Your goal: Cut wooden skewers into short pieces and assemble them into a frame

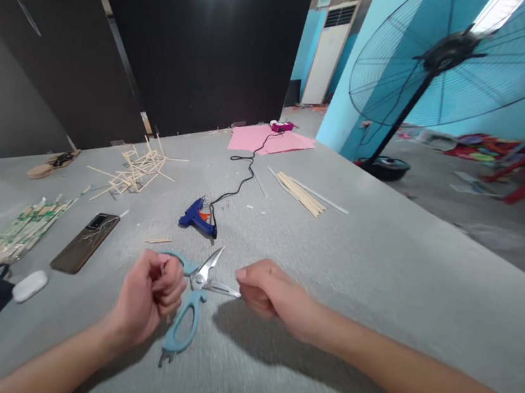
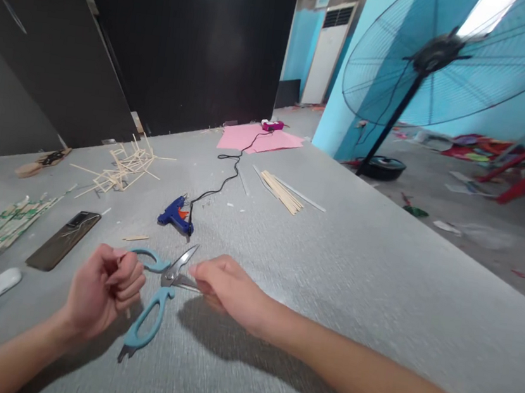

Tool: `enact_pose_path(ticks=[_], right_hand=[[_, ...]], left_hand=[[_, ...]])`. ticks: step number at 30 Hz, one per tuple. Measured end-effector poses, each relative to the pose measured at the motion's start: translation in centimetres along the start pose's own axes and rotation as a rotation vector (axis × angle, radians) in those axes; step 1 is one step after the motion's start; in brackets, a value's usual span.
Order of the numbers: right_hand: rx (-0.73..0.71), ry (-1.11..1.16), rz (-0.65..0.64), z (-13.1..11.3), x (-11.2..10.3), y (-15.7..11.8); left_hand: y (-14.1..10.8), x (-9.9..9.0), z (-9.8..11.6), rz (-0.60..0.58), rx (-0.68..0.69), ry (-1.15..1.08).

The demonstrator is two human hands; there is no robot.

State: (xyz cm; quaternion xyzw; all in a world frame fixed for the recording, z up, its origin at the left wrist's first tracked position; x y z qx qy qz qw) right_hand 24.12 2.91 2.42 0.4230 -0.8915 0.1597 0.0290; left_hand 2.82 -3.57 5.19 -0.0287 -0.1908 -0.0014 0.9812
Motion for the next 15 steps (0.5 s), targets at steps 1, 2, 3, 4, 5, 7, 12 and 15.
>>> enact_pose_path(ticks=[1,2,3,4,5,7,12,15], right_hand=[[0.006,0.049,0.022,-0.1,-0.1,0.0],[0.009,0.089,0.038,-0.2,-0.2,0.1],[0.011,0.118,0.050,-0.3,-0.4,0.2],[0.012,0.135,0.060,-0.5,-0.6,0.3],[0.012,0.139,0.072,-0.6,-0.9,0.5],[0.018,0.097,0.119,-0.6,-1.7,1.1],[-0.068,-0.293,0.416,0.2,-4.4,3.1],[-0.264,-0.690,0.615,0.8,-5.8,4.1]], left_hand=[[0.2,-0.1,0.3,0.032,0.007,-0.037],[0.5,-0.3,0.5,0.065,0.021,-0.067],[0.9,-0.6,0.7,0.096,0.037,-0.094],[1.3,-1.0,0.9,0.123,0.054,-0.120],[1.8,-1.5,1.0,0.144,0.067,-0.141],[3.0,-2.6,1.1,0.166,0.081,-0.156],[5.7,-5.7,1.6,0.207,0.157,-0.009],[6.4,-7.5,2.3,0.191,0.223,0.170]])
Point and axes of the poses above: each hand's wrist, its own y-axis towards the middle knuckle, its own x-axis out of the palm, z = x × y, the point moved 1 cm from there along y, towards the middle knuckle, and after that the axes turned 9 degrees about x, right-handed, at the moved point
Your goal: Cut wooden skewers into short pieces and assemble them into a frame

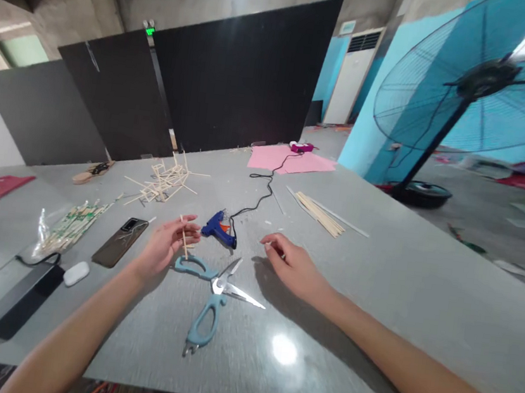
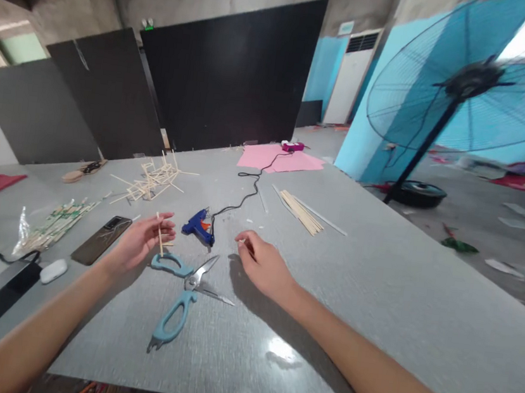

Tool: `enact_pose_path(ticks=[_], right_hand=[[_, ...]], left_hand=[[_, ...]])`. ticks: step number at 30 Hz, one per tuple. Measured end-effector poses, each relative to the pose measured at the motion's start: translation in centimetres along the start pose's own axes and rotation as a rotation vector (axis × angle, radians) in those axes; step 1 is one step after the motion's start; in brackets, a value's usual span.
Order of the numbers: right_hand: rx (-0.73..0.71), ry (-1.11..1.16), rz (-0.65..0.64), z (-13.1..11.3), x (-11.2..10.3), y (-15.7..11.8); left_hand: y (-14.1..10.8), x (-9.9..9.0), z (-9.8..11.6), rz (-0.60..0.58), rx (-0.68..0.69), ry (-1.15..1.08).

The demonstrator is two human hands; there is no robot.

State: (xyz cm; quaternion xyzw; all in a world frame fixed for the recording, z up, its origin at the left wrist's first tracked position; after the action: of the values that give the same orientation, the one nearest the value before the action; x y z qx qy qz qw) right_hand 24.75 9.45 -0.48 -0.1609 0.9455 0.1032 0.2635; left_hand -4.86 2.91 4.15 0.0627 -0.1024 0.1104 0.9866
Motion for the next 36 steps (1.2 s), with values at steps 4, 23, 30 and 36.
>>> enact_pose_path(ticks=[4,23,30,36], right_hand=[[-0.084,-0.225,0.090,1.9,0.4,1.2],[-0.214,-0.277,0.065,3.7,1.0,1.7],[-0.152,-0.170,0.102,3.1,0.6,1.5],[-0.141,-0.114,-0.002,2.9,0.3,1.2]], left_hand=[[1.3,-2.2,0.3,-0.012,0.117,0.182],[3.8,-6.7,0.4,0.205,0.392,0.513],[13.3,-8.5,5.3,0.143,0.433,1.057],[23.5,-9.0,8.2,0.114,0.365,1.288]])
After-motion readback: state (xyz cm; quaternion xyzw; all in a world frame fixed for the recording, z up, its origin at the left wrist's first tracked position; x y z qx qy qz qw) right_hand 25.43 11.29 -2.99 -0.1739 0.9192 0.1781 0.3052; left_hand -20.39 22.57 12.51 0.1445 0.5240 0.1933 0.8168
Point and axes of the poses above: each hand's wrist, its own y-axis towards the middle knuckle, its own x-axis out of the palm, z = x × y, the point moved 1 cm from there along y, towards the middle knuckle, and after that the axes turned 9 degrees about x, right-handed, at the moved point
